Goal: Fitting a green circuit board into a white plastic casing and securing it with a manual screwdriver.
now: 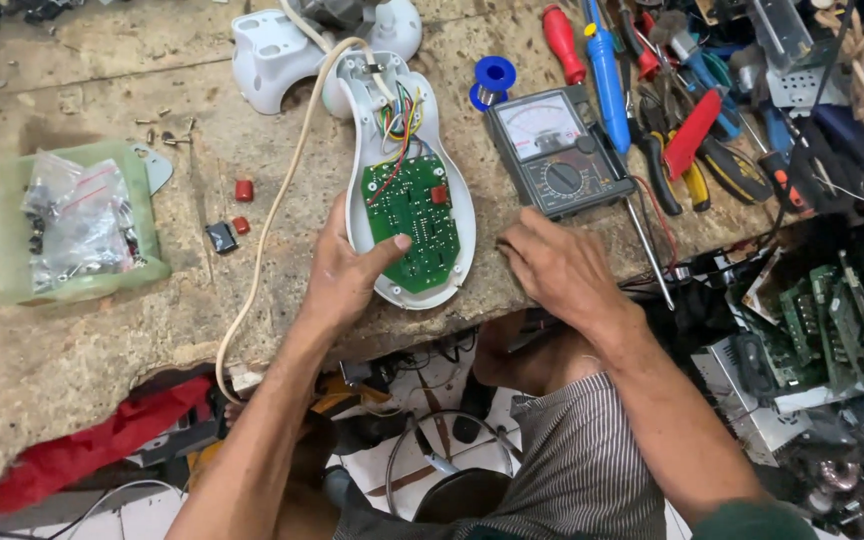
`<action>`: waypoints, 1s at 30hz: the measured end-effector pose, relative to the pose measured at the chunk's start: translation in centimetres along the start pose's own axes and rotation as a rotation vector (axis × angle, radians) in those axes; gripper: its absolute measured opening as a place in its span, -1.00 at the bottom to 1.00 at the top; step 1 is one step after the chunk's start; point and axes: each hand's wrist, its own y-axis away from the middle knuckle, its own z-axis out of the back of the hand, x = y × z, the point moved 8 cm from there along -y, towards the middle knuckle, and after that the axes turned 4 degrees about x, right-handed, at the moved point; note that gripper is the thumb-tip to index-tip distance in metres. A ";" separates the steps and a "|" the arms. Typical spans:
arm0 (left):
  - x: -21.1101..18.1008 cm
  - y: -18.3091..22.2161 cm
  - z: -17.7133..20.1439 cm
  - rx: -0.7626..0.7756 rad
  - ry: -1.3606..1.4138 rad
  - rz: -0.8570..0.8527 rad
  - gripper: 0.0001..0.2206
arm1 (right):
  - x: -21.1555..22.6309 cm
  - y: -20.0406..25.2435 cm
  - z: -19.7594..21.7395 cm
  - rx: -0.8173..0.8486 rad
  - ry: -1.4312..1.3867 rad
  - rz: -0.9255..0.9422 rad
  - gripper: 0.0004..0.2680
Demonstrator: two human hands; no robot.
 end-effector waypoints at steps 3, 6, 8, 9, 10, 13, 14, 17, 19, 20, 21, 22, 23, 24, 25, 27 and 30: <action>0.6 0.0 0.2 0.009 0.013 -0.037 -0.36 | 0.4 -0.3 1.2 -0.095 -0.205 0.008 -0.95; 0.3 0.1 0.0 0.009 0.003 -0.060 -0.38 | 1.7 -1.0 0.5 -0.094 -0.583 0.057 -0.93; 0.3 0.0 0.2 0.012 0.006 -0.066 -0.37 | 3.9 -1.1 0.2 -0.069 -0.621 0.107 -0.92; 0.4 0.0 0.2 0.018 0.010 -0.073 -0.36 | 5.2 -1.1 0.0 -0.046 -0.657 0.156 -0.91; 0.5 -0.1 0.1 0.020 0.011 -0.071 -0.36 | 5.5 -1.2 0.3 -0.046 -0.657 0.153 -0.91; 0.9 -0.2 0.1 0.011 0.035 -0.077 -0.36 | 6.9 -1.5 0.8 -0.011 -0.583 0.221 -0.91; 0.9 -0.2 0.0 0.023 0.037 -0.076 -0.36 | 7.0 -1.6 0.7 -0.016 -0.579 0.232 -0.91; 0.9 -0.3 0.0 0.045 0.031 -0.082 -0.36 | 7.2 -1.7 0.6 -0.024 -0.567 0.246 -0.91; 1.0 -0.3 0.1 0.056 0.021 -0.088 -0.36 | 7.3 -1.7 0.4 -0.027 -0.561 0.249 -0.92; 1.1 -0.3 0.1 0.055 0.019 -0.088 -0.35 | 7.3 -1.7 0.2 -0.031 -0.530 0.254 -0.91; 1.2 -0.4 0.2 0.054 0.017 -0.088 -0.35 | 7.4 -1.7 0.1 -0.036 -0.498 0.260 -0.91; 1.2 -0.4 0.2 0.054 0.017 -0.088 -0.35 | 7.5 -1.7 0.2 -0.035 -0.498 0.260 -0.91; 1.3 -0.3 0.1 0.060 0.023 -0.089 -0.35 | 7.7 -1.7 0.3 -0.035 -0.479 0.264 -0.92; 1.3 -0.3 0.1 0.065 0.028 -0.091 -0.34 | 7.9 -1.8 0.4 -0.035 -0.460 0.269 -0.93; 1.3 -0.2 0.1 0.065 0.029 -0.091 -0.34 | 8.1 -1.8 0.6 -0.035 -0.460 0.269 -0.93; 1.3 -0.1 0.2 0.056 0.014 -0.071 -0.34 | 8.8 -1.8 1.1 -0.057 -0.378 0.313 -0.93; 1.5 -0.3 0.1 0.067 0.010 -0.077 -0.34 | 9.1 -1.6 1.5 -0.078 -0.343 0.312 -0.92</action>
